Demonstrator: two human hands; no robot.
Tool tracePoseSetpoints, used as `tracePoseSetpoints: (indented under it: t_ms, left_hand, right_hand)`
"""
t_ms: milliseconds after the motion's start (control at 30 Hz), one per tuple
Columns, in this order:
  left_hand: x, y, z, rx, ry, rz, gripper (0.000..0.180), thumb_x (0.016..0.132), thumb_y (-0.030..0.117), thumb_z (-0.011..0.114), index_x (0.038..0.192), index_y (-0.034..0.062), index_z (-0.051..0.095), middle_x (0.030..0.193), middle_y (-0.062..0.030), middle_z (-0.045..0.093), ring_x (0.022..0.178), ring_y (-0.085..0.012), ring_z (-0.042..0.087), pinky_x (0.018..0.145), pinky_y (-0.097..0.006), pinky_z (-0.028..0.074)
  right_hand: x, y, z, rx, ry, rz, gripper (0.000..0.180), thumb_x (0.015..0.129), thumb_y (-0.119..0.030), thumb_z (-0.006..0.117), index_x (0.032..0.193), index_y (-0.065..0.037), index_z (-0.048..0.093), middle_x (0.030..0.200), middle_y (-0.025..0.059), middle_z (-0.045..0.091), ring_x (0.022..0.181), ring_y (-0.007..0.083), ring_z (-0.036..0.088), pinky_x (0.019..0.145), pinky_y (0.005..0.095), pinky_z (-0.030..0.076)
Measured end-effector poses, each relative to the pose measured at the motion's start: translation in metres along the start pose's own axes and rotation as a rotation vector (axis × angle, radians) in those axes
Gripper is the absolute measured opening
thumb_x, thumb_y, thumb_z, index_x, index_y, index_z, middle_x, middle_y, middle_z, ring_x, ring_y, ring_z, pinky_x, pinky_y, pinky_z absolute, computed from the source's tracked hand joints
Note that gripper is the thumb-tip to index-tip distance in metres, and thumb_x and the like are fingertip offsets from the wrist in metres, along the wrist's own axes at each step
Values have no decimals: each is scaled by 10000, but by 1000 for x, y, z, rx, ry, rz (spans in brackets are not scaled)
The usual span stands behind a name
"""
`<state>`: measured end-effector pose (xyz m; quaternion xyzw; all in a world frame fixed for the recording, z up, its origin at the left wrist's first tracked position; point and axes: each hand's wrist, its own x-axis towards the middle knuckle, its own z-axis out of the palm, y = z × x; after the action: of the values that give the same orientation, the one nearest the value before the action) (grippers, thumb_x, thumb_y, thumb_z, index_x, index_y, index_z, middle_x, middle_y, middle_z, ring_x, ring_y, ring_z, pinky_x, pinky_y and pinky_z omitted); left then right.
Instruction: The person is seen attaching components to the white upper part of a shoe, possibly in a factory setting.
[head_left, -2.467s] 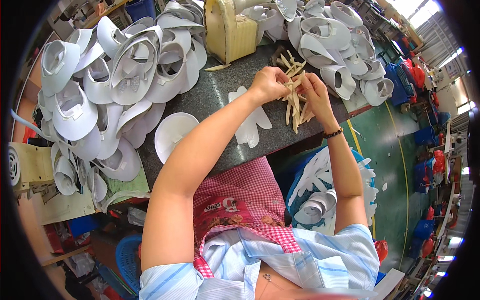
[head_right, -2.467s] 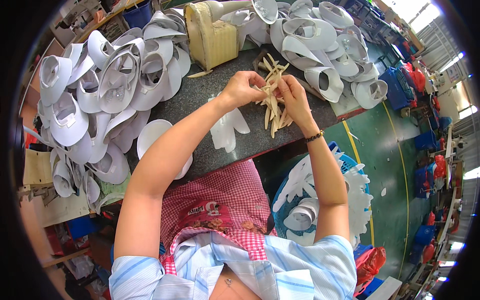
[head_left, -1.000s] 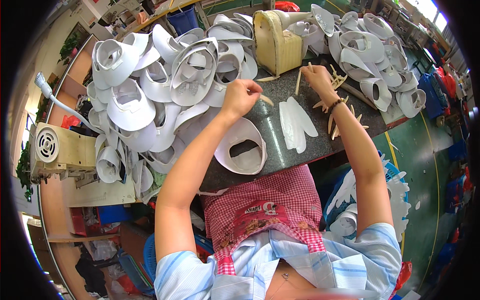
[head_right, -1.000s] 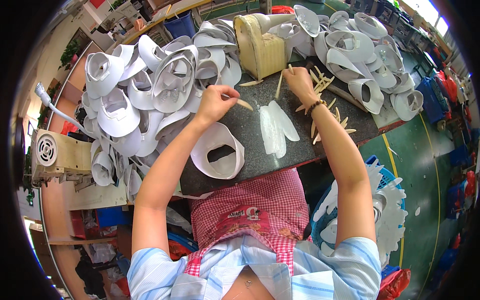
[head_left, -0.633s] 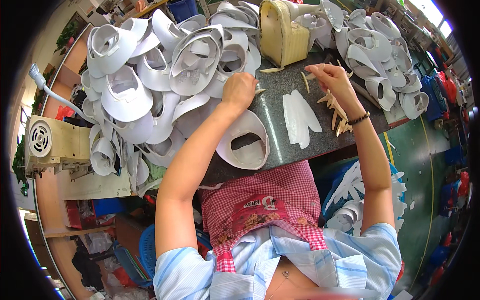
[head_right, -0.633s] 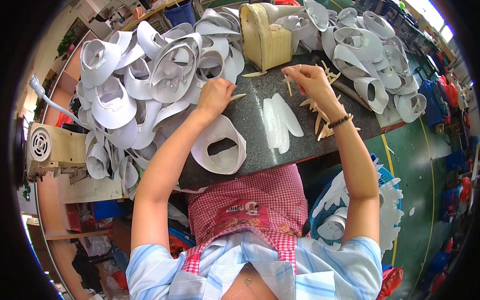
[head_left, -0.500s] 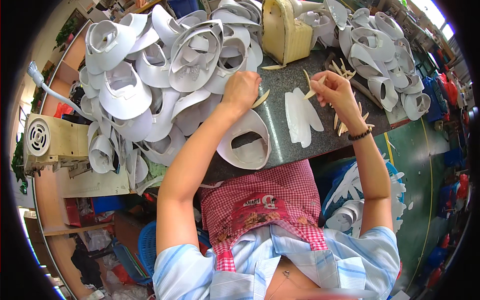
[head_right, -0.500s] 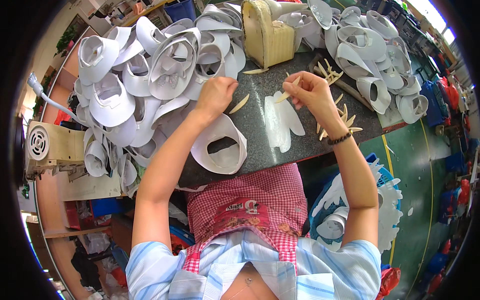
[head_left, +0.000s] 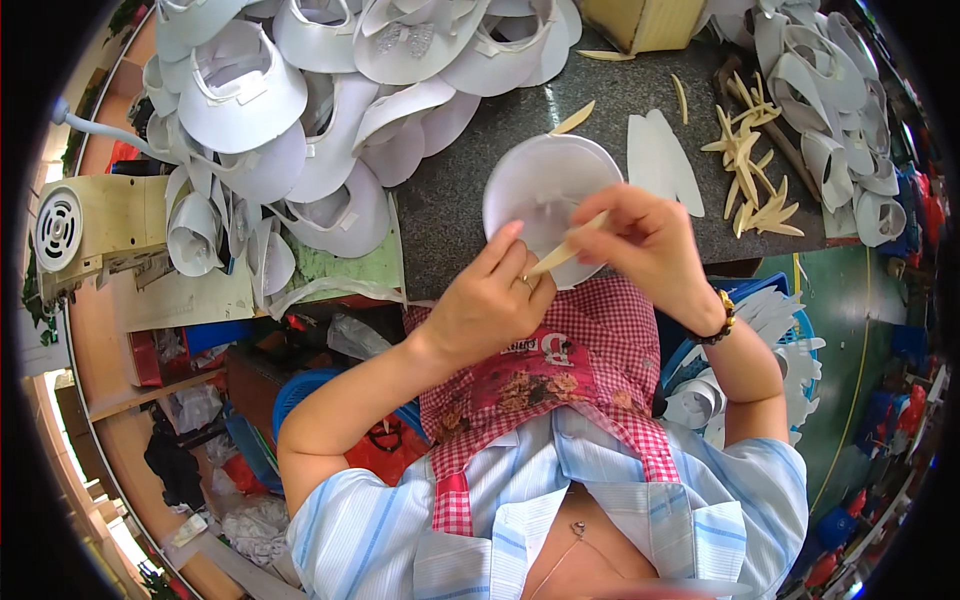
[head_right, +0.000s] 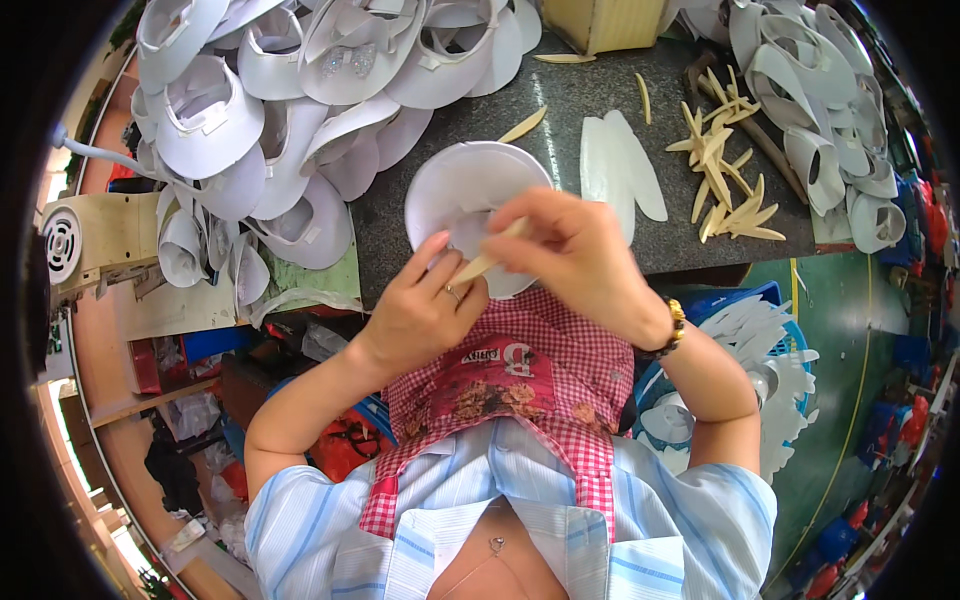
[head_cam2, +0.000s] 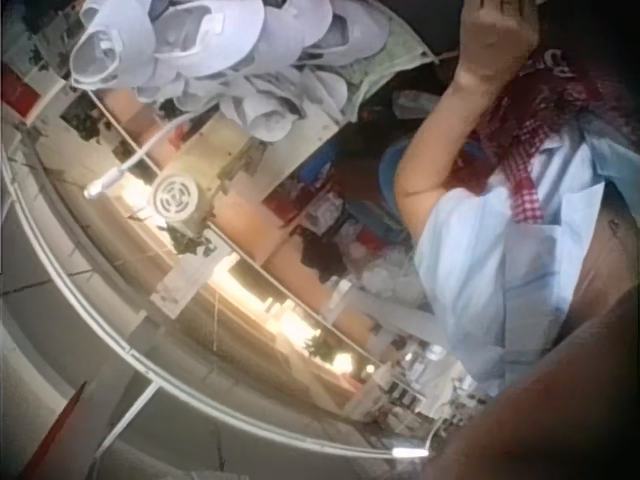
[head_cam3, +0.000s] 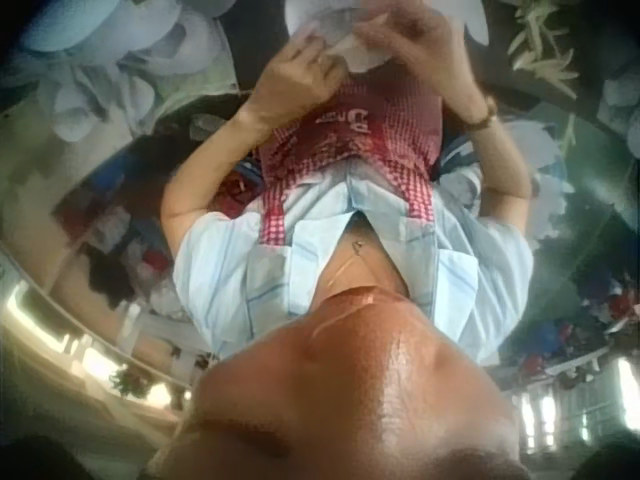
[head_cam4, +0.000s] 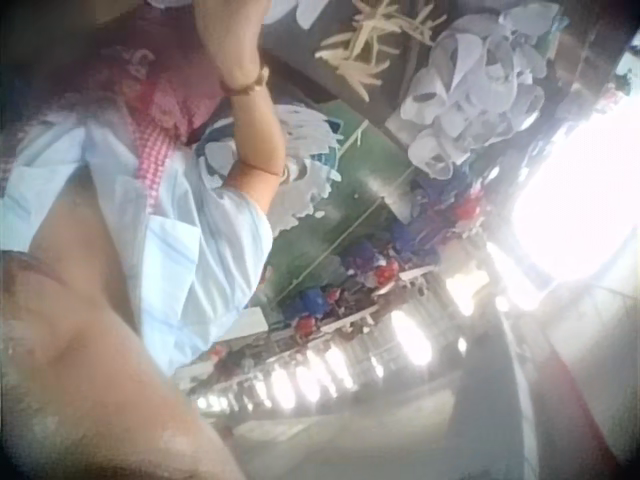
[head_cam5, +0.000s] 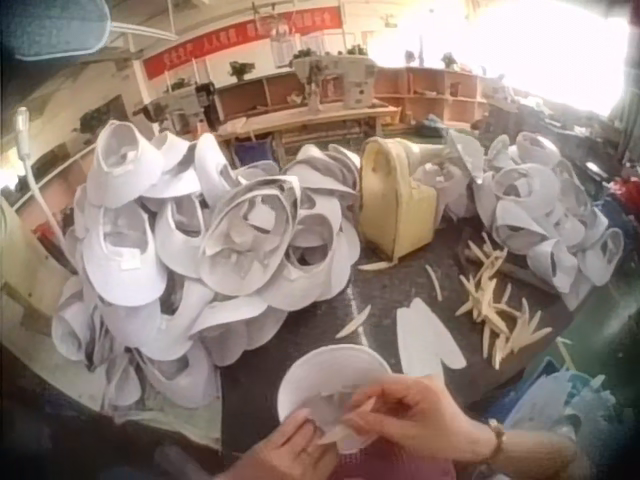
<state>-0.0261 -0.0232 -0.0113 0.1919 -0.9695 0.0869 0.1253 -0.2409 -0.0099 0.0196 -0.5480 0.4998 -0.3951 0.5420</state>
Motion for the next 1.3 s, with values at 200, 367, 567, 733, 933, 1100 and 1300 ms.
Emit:
tracePoseSetpoints:
  t_ms: [200,367,567,733,933,1100,1300]
  left_hand:
    - [-8,19,4,91,30,-92,167,806,115,570,917,2,625,959,-126,665,969,-250,651,1035,-412,405]
    - [-17,27,11,82,126,-151,255,901,132,523,1101,3,613,1074,-137,681,1001,-226,669,1062,-380,380]
    - [-9,32,2,215,-76,-165,339,892,129,511,1187,8,624,1052,-110,693,1003,-182,667,1080,-345,357]
    - [-11,33,7,171,-35,-189,340,879,124,495,1138,-42,638,1031,-119,692,991,-147,655,1143,-329,292]
    - [-11,36,6,145,-79,-202,357,864,131,507,1142,-44,646,994,-111,709,965,-151,669,1150,-331,284]
    - [-10,36,9,127,-69,-217,342,853,121,510,1109,-37,673,932,-105,720,910,-151,681,1151,-326,285]
    - [-2,41,7,154,-115,-253,331,845,109,514,1084,-42,687,856,-93,717,888,-148,679,1149,-332,292]
  right_hand:
    - [-10,18,-2,-46,71,-26,156,891,-89,677,1007,12,653,834,55,689,758,64,645,661,218,518]
    - [-14,21,7,-399,69,-211,134,863,-103,686,964,-17,668,776,84,660,670,163,658,612,275,518]
    - [-14,24,23,-924,99,-346,202,762,-44,663,961,-38,629,804,75,570,715,252,625,586,347,510]
    - [-13,23,27,-991,92,-302,301,697,-43,666,993,-33,608,783,69,560,716,236,623,593,333,506]
    - [-9,23,32,-1038,78,-231,288,676,-36,658,952,-42,576,739,59,544,683,222,607,573,326,493]
    - [-6,23,33,-1031,81,-219,252,675,-40,658,909,-46,565,729,59,540,671,222,606,557,329,482]
    - [-5,23,35,-1064,72,-186,218,691,-57,653,884,-45,553,743,60,536,673,216,603,557,330,479]
